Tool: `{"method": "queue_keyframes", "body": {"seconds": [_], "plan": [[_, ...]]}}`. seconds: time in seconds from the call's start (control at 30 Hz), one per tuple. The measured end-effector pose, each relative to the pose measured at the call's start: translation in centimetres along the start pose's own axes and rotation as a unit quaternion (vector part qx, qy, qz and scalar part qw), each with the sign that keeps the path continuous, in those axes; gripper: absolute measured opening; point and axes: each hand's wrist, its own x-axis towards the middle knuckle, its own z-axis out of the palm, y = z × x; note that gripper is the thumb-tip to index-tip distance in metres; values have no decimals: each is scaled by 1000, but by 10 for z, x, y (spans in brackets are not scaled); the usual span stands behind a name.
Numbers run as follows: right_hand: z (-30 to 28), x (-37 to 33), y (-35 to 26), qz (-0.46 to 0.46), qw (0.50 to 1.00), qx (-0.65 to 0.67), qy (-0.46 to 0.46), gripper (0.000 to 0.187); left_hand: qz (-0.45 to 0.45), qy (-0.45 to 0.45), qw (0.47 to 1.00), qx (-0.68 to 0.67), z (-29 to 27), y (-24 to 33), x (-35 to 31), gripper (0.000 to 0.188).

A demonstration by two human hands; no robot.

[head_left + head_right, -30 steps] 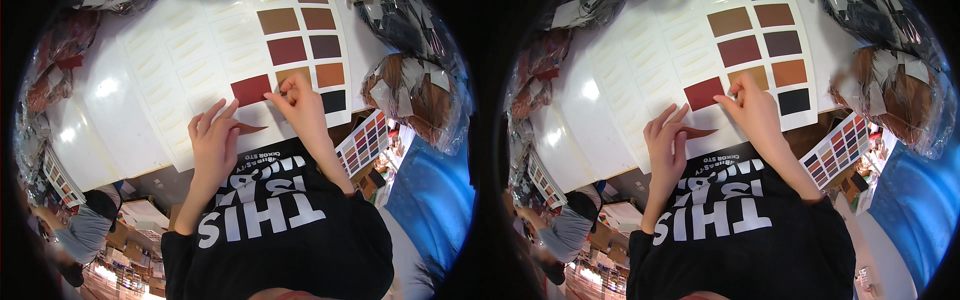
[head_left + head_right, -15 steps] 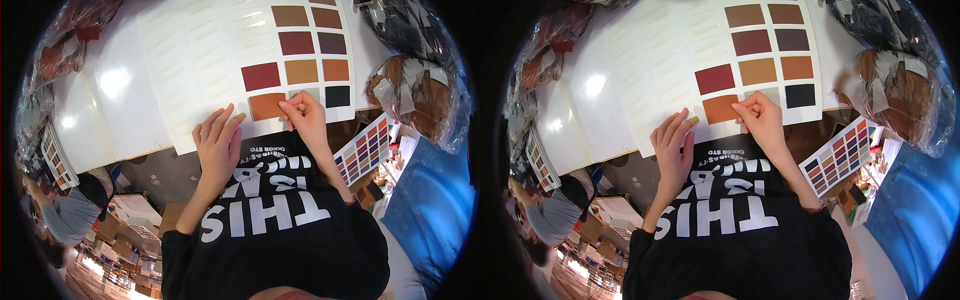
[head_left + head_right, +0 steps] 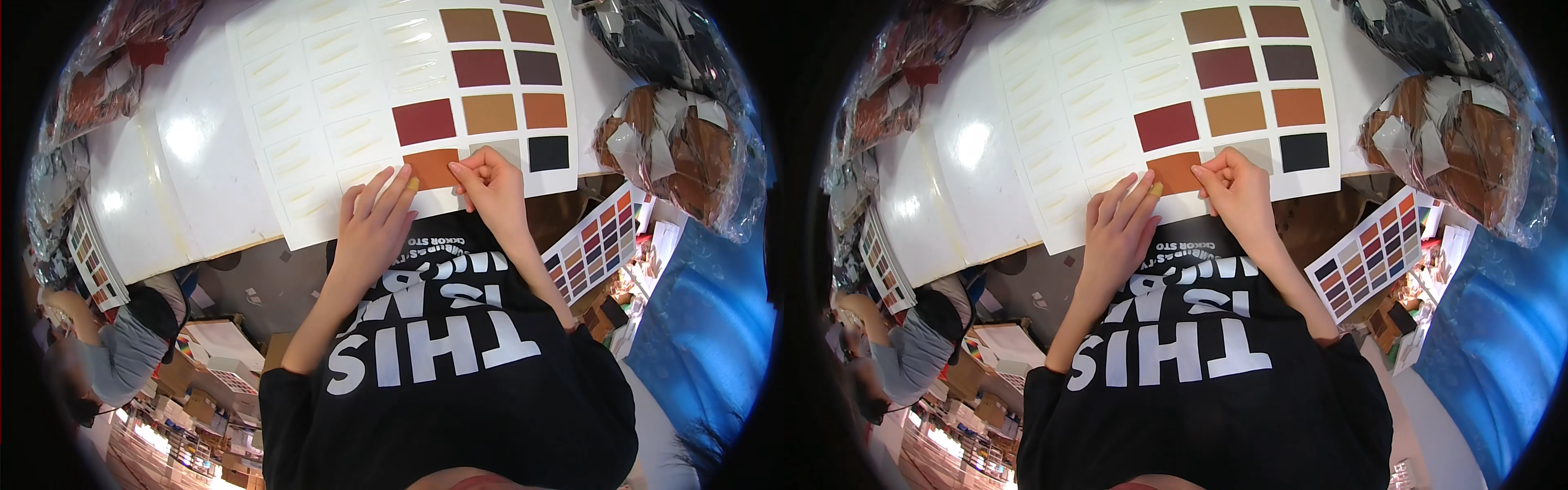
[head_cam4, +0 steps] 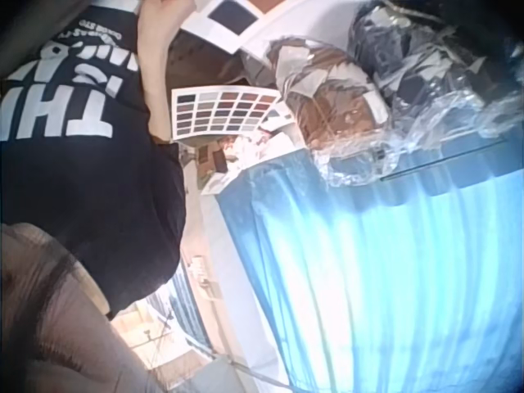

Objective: Selecting various colored material samples from plastic bags and placing or matching them on a sample board.

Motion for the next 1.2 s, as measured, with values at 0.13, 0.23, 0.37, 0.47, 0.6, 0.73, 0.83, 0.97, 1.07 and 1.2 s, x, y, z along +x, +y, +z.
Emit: {"method": "queue_keyframes", "body": {"seconds": [0.13, 0.23, 0.37, 0.47, 0.6, 0.73, 0.83, 0.97, 1.07, 1.2], "plan": [[0, 1, -2, -5, 1000, -20, 2, 18, 10, -10, 999, 29, -2, 0, 2, 43], [3, 4, -10, -21, 993, -118, 10, 24, 11, -15, 998, 53, -4, 0, 3, 43], [-3, 10, -23, -120, 914, -381, 73, 39, -3, -24, 999, 40, -14, 0, 8, 40], [-14, 9, -35, -101, 917, -381, 56, 42, 18, -47, 999, -16, -24, -8, 23, 40], [-21, 14, -64, -138, 936, -319, 58, 27, 53, 46, 997, -1, -73, -50, 76, 36], [-17, 31, -89, -256, 932, -255, 35, 21, 111, 268, 952, 96, -165, -104, 161, 35], [-13, 46, -106, -353, 890, -287, 0, 17, 200, 414, 872, 170, -240, -147, 240, 22], [-11, 63, -138, -443, 839, -315, -19, 15, -7, 151, 987, 54, -288, -254, 335, 29], [-12, 77, -154, -463, 836, -295, -26, 13, -28, 81, 970, 227, -263, -287, 367, 34], [-21, 96, -178, -495, 818, -293, 16, 14, -27, 133, 966, 221, -250, -287, 369, 26]]}}
